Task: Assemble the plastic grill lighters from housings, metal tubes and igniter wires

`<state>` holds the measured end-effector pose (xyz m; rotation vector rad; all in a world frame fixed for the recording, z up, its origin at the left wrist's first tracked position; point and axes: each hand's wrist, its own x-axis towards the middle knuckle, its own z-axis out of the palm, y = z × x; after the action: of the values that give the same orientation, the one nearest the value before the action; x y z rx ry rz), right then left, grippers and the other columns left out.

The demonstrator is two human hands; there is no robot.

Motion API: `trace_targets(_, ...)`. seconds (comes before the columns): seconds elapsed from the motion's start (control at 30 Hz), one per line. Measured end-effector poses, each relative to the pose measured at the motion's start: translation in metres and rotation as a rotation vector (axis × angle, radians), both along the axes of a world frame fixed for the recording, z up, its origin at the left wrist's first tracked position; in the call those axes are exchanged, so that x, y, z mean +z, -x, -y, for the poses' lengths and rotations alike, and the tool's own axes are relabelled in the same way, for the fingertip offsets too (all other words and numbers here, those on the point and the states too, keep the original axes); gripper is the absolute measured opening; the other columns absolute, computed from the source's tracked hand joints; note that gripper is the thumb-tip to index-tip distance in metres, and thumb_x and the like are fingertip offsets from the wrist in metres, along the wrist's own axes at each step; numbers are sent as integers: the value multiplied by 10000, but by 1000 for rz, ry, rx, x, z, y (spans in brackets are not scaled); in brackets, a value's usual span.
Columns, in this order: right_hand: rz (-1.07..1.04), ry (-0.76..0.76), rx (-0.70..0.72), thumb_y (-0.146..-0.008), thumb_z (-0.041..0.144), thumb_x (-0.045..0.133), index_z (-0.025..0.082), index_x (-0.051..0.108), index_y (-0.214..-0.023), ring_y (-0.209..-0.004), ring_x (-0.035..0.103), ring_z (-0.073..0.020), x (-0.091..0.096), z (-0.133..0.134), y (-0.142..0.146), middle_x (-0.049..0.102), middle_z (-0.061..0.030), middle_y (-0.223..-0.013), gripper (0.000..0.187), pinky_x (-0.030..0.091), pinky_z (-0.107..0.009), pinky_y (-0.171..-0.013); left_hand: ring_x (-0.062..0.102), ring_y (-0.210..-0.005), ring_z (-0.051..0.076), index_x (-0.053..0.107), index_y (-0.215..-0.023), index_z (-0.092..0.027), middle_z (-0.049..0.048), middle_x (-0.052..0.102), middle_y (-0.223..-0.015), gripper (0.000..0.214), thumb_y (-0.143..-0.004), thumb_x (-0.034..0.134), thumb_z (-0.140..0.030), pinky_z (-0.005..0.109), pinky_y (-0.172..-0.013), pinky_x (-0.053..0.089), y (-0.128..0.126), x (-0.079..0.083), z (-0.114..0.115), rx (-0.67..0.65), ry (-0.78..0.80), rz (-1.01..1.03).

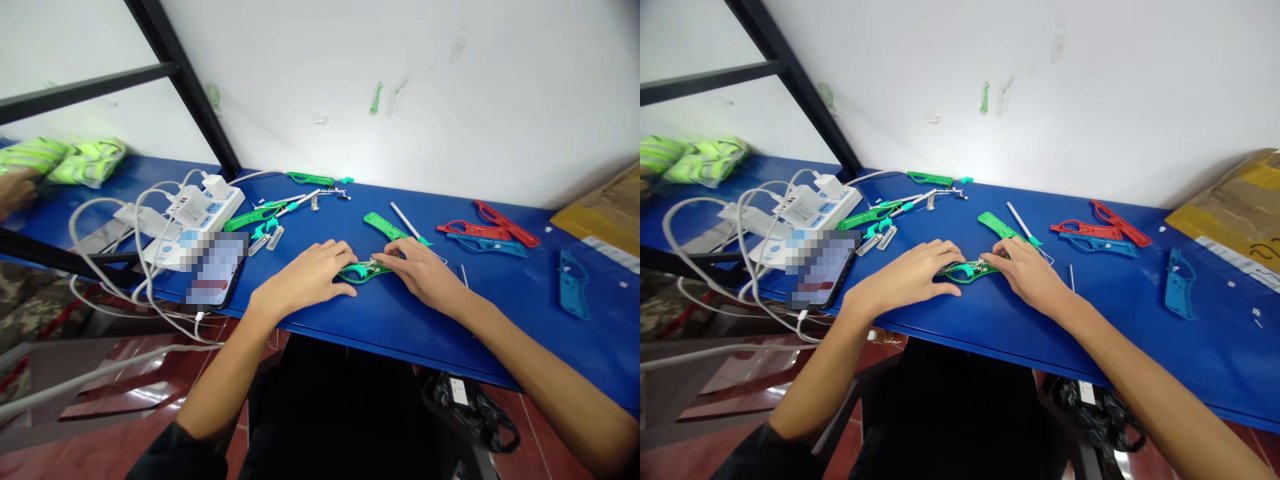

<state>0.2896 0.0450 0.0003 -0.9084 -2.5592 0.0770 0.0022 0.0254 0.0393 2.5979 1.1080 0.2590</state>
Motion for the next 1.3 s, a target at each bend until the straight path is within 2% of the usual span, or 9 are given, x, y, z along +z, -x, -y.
trace_targets(0.1, 70, -71, -7, -1119, 194, 440, 243, 755, -1321, -1019, 628, -271, 1, 2, -2, 701, -139, -1145, 378, 553, -451, -893, 627, -1290, 289, 619, -1394, -215, 90, 661, -1395, 353, -1119, 568, -430, 459, -1134, 434, 2, -6, 19, 48, -57, -14)
trace_targets(0.17, 101, -98, -1, -1116, 175, 438, 225, 752, -1321, -1016, 624, -266, 2, 3, -3, 697, -144, -1151, 378, 555, -445, -900, 616, -1299, 288, 606, -1413, -205, 94, 658, -1401, 369, -1130, 534, -430, 457, -1133, 444, 3, -10, 25, 82, -70, 7)
trace_targets(0.27, 124, -112, 15, -1113, 166, 455, 204, 746, -1332, -1002, 624, -256, 4, 7, -4, 688, -146, -1152, 366, 558, -423, -885, 600, -1285, 299, 600, -1434, -188, 108, 647, -1403, 443, -1109, 553, -486, 458, -1093, 468, 3, -16, 28, 118, -92, 52)
trace_targets(0.47, 134, -86, 26, -1109, 144, 475, 214, 708, -1383, -1028, 623, -245, 7, 13, -8, 672, -134, -1179, 366, 549, -407, -902, 620, -1144, 245, 685, -1338, -222, 66, 674, -1321, 330, -1099, 585, -427, 414, -995, 472, 3, -29, 25, 110, -102, 160)
trace_targets(0.63, 131, -78, 26, -1111, 146, 473, 194, 695, -1379, -1009, 649, -244, 10, 15, -9, 690, -132, -1180, 352, 552, -407, -891, 620, -1088, 224, 702, -1340, -241, 47, 710, -1277, 307, -1098, 600, -400, 395, -944, 459, 5, -35, 26, 118, -130, 240)
trace_targets(0.87, 134, -79, 42, -1102, 130, 497, 172, 683, -1361, -1046, 666, -246, 15, 17, -6, 707, -128, -1184, 322, 548, -401, -904, 607, -1090, 230, 700, -1373, -249, 54, 697, -1290, 321, -1105, 596, -393, 398, -940, 455, 5, -36, 28, 108, -199, 193)
trace_targets(1.0, 97, -50, 66, -1092, 93, 495, 174, 697, -1327, -1027, 665, -229, 17, 18, -6, 701, -123, -1175, 320, 553, -389, -901, 598, -1113, 261, 698, -1377, -222, 82, 681, -1306, 332, -1113, 582, -386, 445, -989, 460, 3, -33, 30, 126, -259, 113)
trace_targets(1.1, 81, -35, 62, -1098, 139, 526, 171, 690, -1342, -1072, 667, -242, 19, 21, -3, 697, -136, -1216, 295, 560, -411, -941, 595, -1132, 278, 694, -1382, -213, 100, 671, -1316, 340, -1120, 562, -385, 476, -1020, 462, 3, -31, 32, 127, -274, 81)
trace_targets(1.3, 54, -8, 89, -1110, 279, 556, 169, 665, -1383, -1237, 654, -293, 17, 28, 12, 680, -169, -1313, 314, 560, -484, -1046, 589, -1150, 271, 661, -1417, -229, 100, 662, -1337, 339, -1119, 567, -362, 468, -1017, 477, 2, -33, 31, 115, -231, 112)
